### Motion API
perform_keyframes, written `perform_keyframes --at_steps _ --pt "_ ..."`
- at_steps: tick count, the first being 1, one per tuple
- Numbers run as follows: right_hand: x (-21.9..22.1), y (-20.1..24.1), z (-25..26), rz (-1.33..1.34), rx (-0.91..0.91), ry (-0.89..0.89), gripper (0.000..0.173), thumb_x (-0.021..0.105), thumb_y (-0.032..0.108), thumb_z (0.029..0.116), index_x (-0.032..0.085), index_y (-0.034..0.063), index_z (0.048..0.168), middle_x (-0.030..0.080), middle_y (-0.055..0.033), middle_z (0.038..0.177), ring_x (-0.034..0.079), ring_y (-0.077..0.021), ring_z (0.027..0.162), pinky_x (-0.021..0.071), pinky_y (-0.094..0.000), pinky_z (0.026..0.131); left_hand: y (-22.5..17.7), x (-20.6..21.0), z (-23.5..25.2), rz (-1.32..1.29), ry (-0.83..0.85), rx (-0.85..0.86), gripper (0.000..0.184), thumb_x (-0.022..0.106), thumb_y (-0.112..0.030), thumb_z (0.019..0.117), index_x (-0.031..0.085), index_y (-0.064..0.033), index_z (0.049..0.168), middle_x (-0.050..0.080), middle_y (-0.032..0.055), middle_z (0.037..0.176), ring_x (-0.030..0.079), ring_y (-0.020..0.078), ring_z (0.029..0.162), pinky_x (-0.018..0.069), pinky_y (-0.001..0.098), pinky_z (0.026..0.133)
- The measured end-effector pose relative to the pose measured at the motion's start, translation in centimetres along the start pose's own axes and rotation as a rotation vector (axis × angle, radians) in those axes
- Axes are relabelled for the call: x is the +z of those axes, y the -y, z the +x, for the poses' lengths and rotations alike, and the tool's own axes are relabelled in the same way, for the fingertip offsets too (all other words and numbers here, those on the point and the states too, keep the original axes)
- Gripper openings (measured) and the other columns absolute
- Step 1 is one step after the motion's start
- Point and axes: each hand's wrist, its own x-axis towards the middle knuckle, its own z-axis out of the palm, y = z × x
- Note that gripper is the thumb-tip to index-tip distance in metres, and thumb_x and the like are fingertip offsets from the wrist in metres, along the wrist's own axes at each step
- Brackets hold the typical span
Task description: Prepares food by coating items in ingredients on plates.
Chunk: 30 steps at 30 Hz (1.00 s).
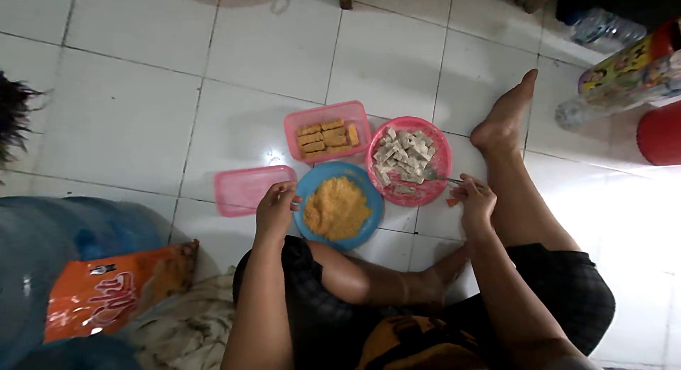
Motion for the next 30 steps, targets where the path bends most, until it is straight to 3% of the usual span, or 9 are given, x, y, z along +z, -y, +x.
perform_keyframes --at_steps 3,5,7,10,13,16,21,24,30 --pt "-0.4 0.0 0.8 0.111 0.118 0.027 0.022 0.053 0.013 0.108 0.064 -0.0025 0.119 0.07 -0.0071 0.091 0.07 -0.0131 0.069 0.0627 -0.0294 0.069 0.1 0.0 0.1 -0.018 -0.004 -0.007 0.034 0.046 -0.029 0.1097 0.06 -0.0074 0.132 0.065 0.0094 0.104 0.061 0.0135 0.081 0.0495 0.0318 0.072" --pt "-1.0 0.5 0.6 0.064 0.048 0.059 0.022 0.052 0.012 0.1082 0.064 -0.0029 0.12 0.07 -0.0066 0.093 0.07 -0.0118 0.07 0.0625 -0.0291 0.071 0.2 0.0 0.2 -0.034 0.003 0.0 0.035 0.046 -0.029 0.1093 0.06 -0.0056 0.132 0.066 0.0107 0.105 0.062 0.0144 0.083 0.0515 0.0333 0.073" --pt "-1.3 1.4 -0.3 0.009 -0.095 0.077 0.021 0.053 0.01 0.1072 0.066 -0.003 0.117 0.071 -0.0044 0.092 0.07 -0.0099 0.071 0.0631 -0.029 0.073 0.3 -0.1 0.3 -0.037 0.003 0.006 0.035 0.047 -0.029 0.1089 0.06 -0.0053 0.131 0.066 0.0105 0.105 0.062 0.0139 0.082 0.0517 0.0325 0.073" --pt "-1.6 2.0 -2.6 -0.177 -0.387 0.2 0.02 0.055 0.008 0.1044 0.067 -0.0038 0.116 0.072 -0.0053 0.101 0.072 -0.0084 0.079 0.0636 -0.0291 0.078 0.4 -0.1 0.5 -0.018 0.007 0.002 0.036 0.047 -0.03 0.1089 0.061 -0.0064 0.131 0.066 0.0105 0.106 0.063 0.0148 0.083 0.0527 0.0339 0.073" --pt "-1.2 1.3 -4.3 -0.492 -0.765 0.323 0.021 0.061 0.006 0.0992 0.075 -0.0025 0.112 0.07 -0.016 0.1 0.069 -0.0191 0.087 0.0589 -0.0356 0.082 0.2 0.0 0.4 -0.022 0.005 0.002 0.035 0.047 -0.03 0.1089 0.061 -0.0064 0.131 0.066 0.0095 0.105 0.063 0.0131 0.083 0.0526 0.0326 0.073" --pt "-0.6 1.3 -5.2 -0.601 -1.024 0.301 0.021 0.061 0.007 0.0985 0.079 0.0028 0.108 0.071 -0.0149 0.093 0.068 -0.022 0.088 0.0561 -0.0336 0.083 0.3 -0.1 0.4 -0.028 -0.002 0.023 0.035 0.047 -0.029 0.1088 0.061 -0.0057 0.13 0.066 0.0088 0.104 0.062 0.0118 0.082 0.0515 0.0309 0.072" --pt "-1.1 1.6 -5.3 -0.671 -0.961 0.3 0.02 0.062 0.009 0.0996 0.079 0.0033 0.109 0.071 -0.0145 0.095 0.069 -0.0229 0.088 0.0572 -0.0356 0.083 0.1 0.0 0.4 -0.027 -0.002 0.01 0.035 0.046 -0.03 0.1089 0.06 -0.0065 0.13 0.066 0.0079 0.102 0.062 0.0119 0.082 0.0508 0.0311 0.072" --pt "-1.6 1.4 -5.3 -0.64 -0.991 0.286 0.02 0.061 0.008 0.0995 0.079 0.0025 0.109 0.072 -0.0143 0.095 0.068 -0.02 0.089 0.0557 -0.0295 0.085 0.3 0.0 0.5 -0.017 -0.003 0.012 0.036 0.046 -0.031 0.1089 0.06 -0.0067 0.131 0.066 0.0086 0.103 0.062 0.0126 0.082 0.0511 0.032 0.073" --pt "-0.7 1.6 -5.2 -0.644 -0.992 0.309 0.02 0.06 0.007 0.0995 0.078 0.0012 0.107 0.072 -0.0164 0.096 0.07 -0.0254 0.09 0.0576 -0.0374 0.085 0.3 -0.1 0.3 -0.014 0.001 0.012 0.036 0.046 -0.031 0.1089 0.06 -0.0061 0.131 0.066 0.0098 0.104 0.063 0.0143 0.084 0.0519 0.034 0.074"
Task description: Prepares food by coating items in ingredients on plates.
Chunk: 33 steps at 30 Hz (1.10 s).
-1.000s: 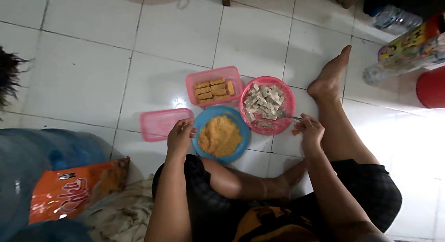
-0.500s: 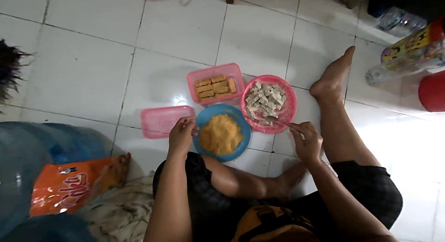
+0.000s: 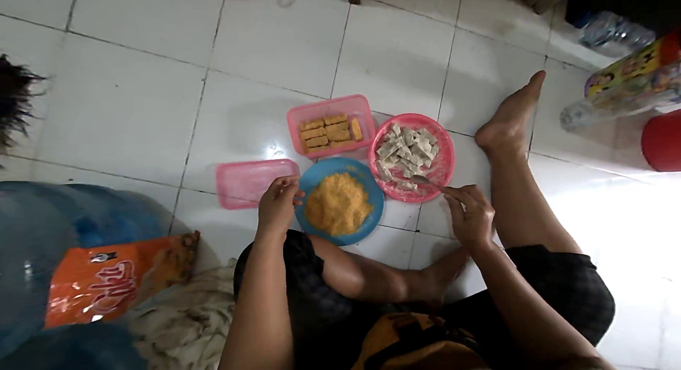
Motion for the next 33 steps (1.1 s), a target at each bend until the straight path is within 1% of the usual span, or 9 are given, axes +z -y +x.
perform_keyframes --at_steps 3,5,7,16,22,24,27,30,33 --pt "0.6 0.2 0.4 0.031 0.002 -0.001 0.021 0.06 0.007 0.0998 0.078 0.0031 0.11 0.07 -0.0143 0.095 0.068 -0.0219 0.088 0.0569 -0.0351 0.083 -0.1 0.1 0.1 0.009 -0.001 -0.005 0.036 0.047 -0.032 0.109 0.06 -0.0066 0.131 0.067 0.009 0.103 0.063 0.0138 0.083 0.0516 0.0336 0.073" --pt "1.1 0.4 0.6 0.061 -0.011 0.001 0.02 0.062 0.005 0.0981 0.078 0.0023 0.11 0.07 -0.0148 0.096 0.068 -0.0223 0.089 0.0575 -0.0355 0.083 -0.2 0.0 -0.1 0.019 0.015 -0.006 0.038 0.045 -0.03 0.1092 0.059 -0.0041 0.134 0.066 0.0141 0.11 0.064 0.0197 0.088 0.0528 0.0396 0.077" --pt "1.6 0.6 0.7 0.079 -0.012 0.007 0.02 0.062 0.005 0.0983 0.078 0.0023 0.109 0.07 -0.0143 0.097 0.068 -0.0217 0.089 0.0571 -0.0363 0.084 -0.3 0.1 -0.2 0.028 0.022 -0.001 0.039 0.044 -0.03 0.1092 0.057 -0.0038 0.135 0.066 0.0162 0.113 0.064 0.0219 0.09 0.0528 0.0418 0.078" --pt "1.5 0.2 0.9 0.08 -0.008 -0.006 0.02 0.061 0.006 0.0998 0.078 0.0025 0.109 0.071 -0.0141 0.098 0.068 -0.0202 0.092 0.0575 -0.0325 0.085 -0.1 0.1 0.1 0.003 0.004 -0.007 0.035 0.046 -0.031 0.1091 0.06 -0.0067 0.131 0.066 0.0097 0.105 0.063 0.0147 0.085 0.052 0.0342 0.074" --pt "0.3 -1.9 0.2 0.048 0.154 -0.028 0.021 0.061 0.007 0.1004 0.078 0.0039 0.112 0.069 -0.0144 0.096 0.068 -0.0206 0.087 0.059 -0.0343 0.08 -0.2 0.1 0.1 -0.01 0.0 -0.008 0.036 0.047 -0.031 0.1089 0.061 -0.0067 0.131 0.066 0.0102 0.105 0.063 0.0152 0.084 0.0515 0.0347 0.074" --pt "0.9 -2.9 -0.5 0.137 0.247 -0.028 0.021 0.061 0.006 0.0994 0.077 0.0025 0.112 0.07 -0.0143 0.097 0.068 -0.0188 0.086 0.0579 -0.0336 0.079 -0.2 0.1 0.1 -0.011 -0.001 -0.012 0.036 0.047 -0.032 0.1089 0.061 -0.0069 0.131 0.067 0.0109 0.106 0.063 0.0162 0.085 0.0518 0.0357 0.074" --pt "2.2 -4.2 -1.1 0.459 0.525 -0.018 0.021 0.056 0.003 0.1025 0.07 -0.0045 0.116 0.072 -0.0113 0.101 0.072 -0.0122 0.083 0.0625 -0.0314 0.08 -0.1 0.1 0.0 -0.006 -0.002 -0.011 0.036 0.046 -0.031 0.1091 0.061 -0.0063 0.131 0.067 0.0121 0.105 0.063 0.0172 0.084 0.0517 0.0367 0.075" --pt "2.9 -4.3 -0.7 0.67 0.782 -0.032 0.022 0.052 0.004 0.1063 0.066 -0.0072 0.118 0.073 -0.0092 0.091 0.073 -0.0123 0.076 0.0633 -0.0306 0.076 -0.2 0.1 0.0 -0.01 0.001 -0.015 0.035 0.046 -0.03 0.1092 0.06 -0.0065 0.131 0.066 0.0107 0.104 0.062 0.0153 0.082 0.0507 0.0345 0.073" --pt "2.6 -3.7 0.6 0.732 1.009 -0.012 0.024 0.05 0.009 0.1087 0.063 -0.0083 0.119 0.07 -0.0101 0.084 0.071 -0.0135 0.069 0.0626 -0.0297 0.071 -0.2 0.1 0.0 -0.007 0.01 -0.018 0.036 0.046 -0.03 0.1093 0.06 -0.0062 0.132 0.066 0.0122 0.106 0.062 0.0167 0.083 0.0512 0.0362 0.074"
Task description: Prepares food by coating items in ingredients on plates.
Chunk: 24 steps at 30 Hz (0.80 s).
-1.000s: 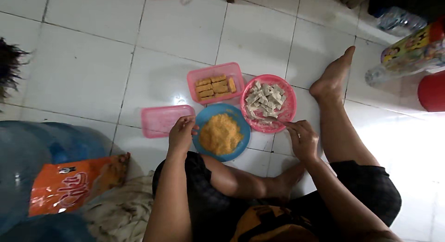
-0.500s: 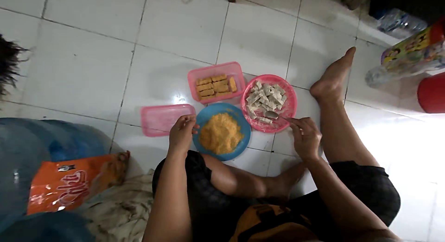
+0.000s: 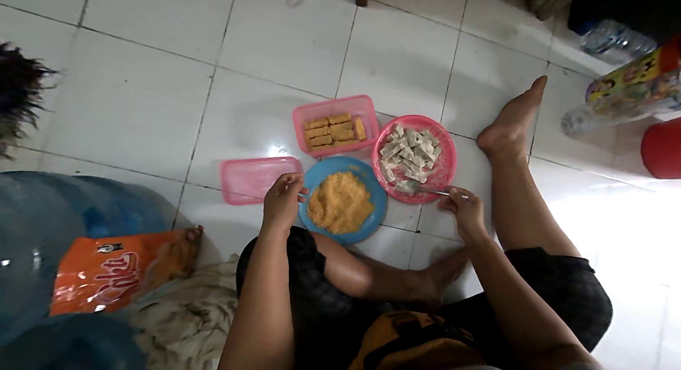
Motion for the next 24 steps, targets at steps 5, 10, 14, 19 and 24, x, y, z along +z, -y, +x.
perform_keyframes --at_steps 5,10,14,19,24 --pt "-0.1 1.8 0.7 0.006 0.17 0.024 0.027 0.045 0.013 0.1107 0.061 -0.0073 0.12 0.067 -0.0101 0.087 0.069 -0.0144 0.068 0.0617 -0.0299 0.068 -0.3 0.0 0.0 0.007 0.003 -0.005 0.036 0.046 -0.029 0.1092 0.059 -0.0055 0.133 0.066 0.0137 0.108 0.063 0.0187 0.085 0.0516 0.0378 0.074" --pt "-0.4 2.2 0.7 0.076 0.005 -0.06 0.024 0.048 0.014 0.1096 0.064 -0.0024 0.118 0.07 -0.0072 0.084 0.07 -0.0142 0.067 0.0623 -0.0306 0.066 0.0 0.1 0.0 -0.018 -0.006 0.003 0.034 0.047 -0.028 0.1091 0.06 -0.0055 0.132 0.066 0.0124 0.106 0.062 0.0165 0.083 0.0512 0.0352 0.073" --pt "-0.8 1.6 -0.2 -0.191 -0.46 -0.038 0.022 0.056 0.008 0.1044 0.068 -0.0041 0.119 0.072 -0.0084 0.104 0.072 -0.0101 0.083 0.063 -0.0288 0.08 -0.1 0.1 0.0 -0.015 -0.009 0.002 0.034 0.047 -0.029 0.1089 0.06 -0.0059 0.131 0.066 0.0118 0.106 0.062 0.0158 0.084 0.051 0.0351 0.074" --pt "-0.9 0.8 -2.3 -0.525 -0.851 -0.015 0.021 0.062 0.006 0.0993 0.077 0.0025 0.114 0.07 -0.0129 0.098 0.068 -0.0142 0.086 0.0588 -0.0282 0.078 -0.1 0.0 0.0 -0.01 -0.008 -0.003 0.034 0.046 -0.028 0.1091 0.06 -0.0058 0.131 0.065 0.0111 0.107 0.062 0.0148 0.083 0.0513 0.034 0.073" --pt "-0.6 0.4 -3.2 -0.608 -0.953 -0.011 0.019 0.064 0.005 0.0971 0.078 0.0007 0.108 0.072 -0.0149 0.096 0.069 -0.0179 0.089 0.0581 -0.0297 0.084 -0.2 0.1 -0.1 -0.014 -0.008 0.0 0.034 0.046 -0.028 0.1091 0.06 -0.0061 0.131 0.066 0.0113 0.105 0.062 0.0148 0.082 0.0507 0.0332 0.072"
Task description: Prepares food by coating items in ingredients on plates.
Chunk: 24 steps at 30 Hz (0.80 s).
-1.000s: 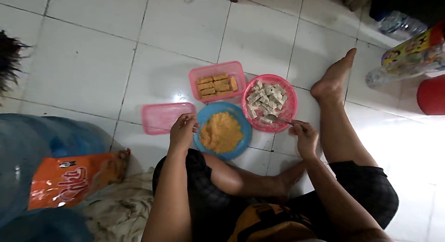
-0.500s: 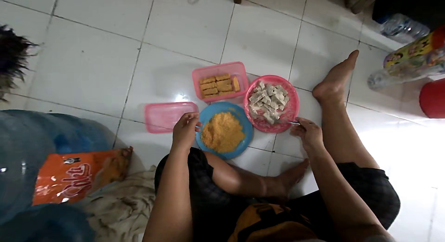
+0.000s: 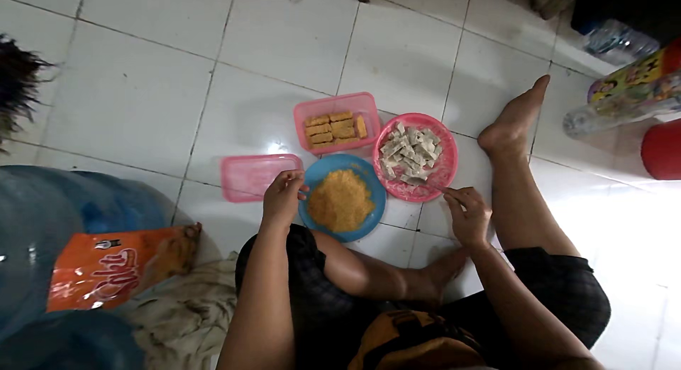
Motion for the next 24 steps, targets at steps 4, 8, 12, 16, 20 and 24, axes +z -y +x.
perform_keyframes --at_steps 4,8,12,16,20,24 --pt "0.2 -0.2 0.2 -0.001 -0.037 -0.009 0.019 0.063 0.005 0.0979 0.078 0.0003 0.11 0.072 -0.016 0.097 0.069 -0.0193 0.09 0.0576 -0.03 0.085 0.1 -0.1 0.0 -0.005 -0.002 0.002 0.035 0.046 -0.029 0.1093 0.06 -0.0057 0.131 0.066 0.0115 0.107 0.062 0.0151 0.084 0.0509 0.0341 0.073" --pt "-0.1 -0.2 0.9 -0.015 -0.008 -0.017 0.02 0.063 0.003 0.0973 0.078 0.0007 0.11 0.072 -0.0168 0.099 0.07 -0.0208 0.09 0.0588 -0.0326 0.084 -0.1 -0.2 0.0 0.008 0.006 0.003 0.037 0.045 -0.03 0.1094 0.059 -0.0055 0.133 0.066 0.0134 0.109 0.063 0.0183 0.086 0.0513 0.0378 0.075" --pt "-0.5 -0.3 1.2 -0.031 0.02 0.004 0.02 0.062 0.007 0.0995 0.078 0.002 0.111 0.071 -0.0148 0.097 0.069 -0.0188 0.087 0.0588 -0.0313 0.08 -0.1 -0.1 0.0 0.011 0.003 -0.005 0.035 0.045 -0.029 0.1096 0.06 -0.0067 0.132 0.066 0.0116 0.105 0.062 0.0164 0.083 0.0507 0.0356 0.073" --pt "-1.7 1.2 2.1 -0.224 0.146 0.016 0.023 0.057 0.013 0.1038 0.076 0.0026 0.113 0.07 -0.0186 0.098 0.069 -0.0285 0.085 0.0576 -0.0439 0.078 0.0 -0.1 0.0 0.007 -0.004 -0.002 0.035 0.046 -0.03 0.1096 0.06 -0.0065 0.13 0.066 0.0106 0.105 0.062 0.0146 0.083 0.0509 0.0334 0.073" --pt "-1.2 1.7 3.5 -0.242 0.41 0.067 0.023 0.056 0.013 0.1052 0.072 0.0008 0.116 0.07 -0.0201 0.098 0.069 -0.0324 0.084 0.0562 -0.0507 0.079 -0.2 0.0 0.0 0.009 0.0 -0.012 0.035 0.046 -0.031 0.1098 0.061 -0.007 0.131 0.066 0.0112 0.106 0.062 0.0152 0.083 0.0505 0.0339 0.073" --pt "0.6 0.4 3.7 0.091 0.728 -0.023 0.023 0.054 0.012 0.1067 0.069 -0.0014 0.119 0.07 -0.013 0.086 0.068 -0.0168 0.066 0.0607 -0.0363 0.067 -0.3 -0.1 -0.2 -0.009 0.003 -0.013 0.034 0.046 -0.029 0.1097 0.061 -0.007 0.131 0.066 0.0108 0.105 0.061 0.0148 0.083 0.0497 0.0335 0.073"
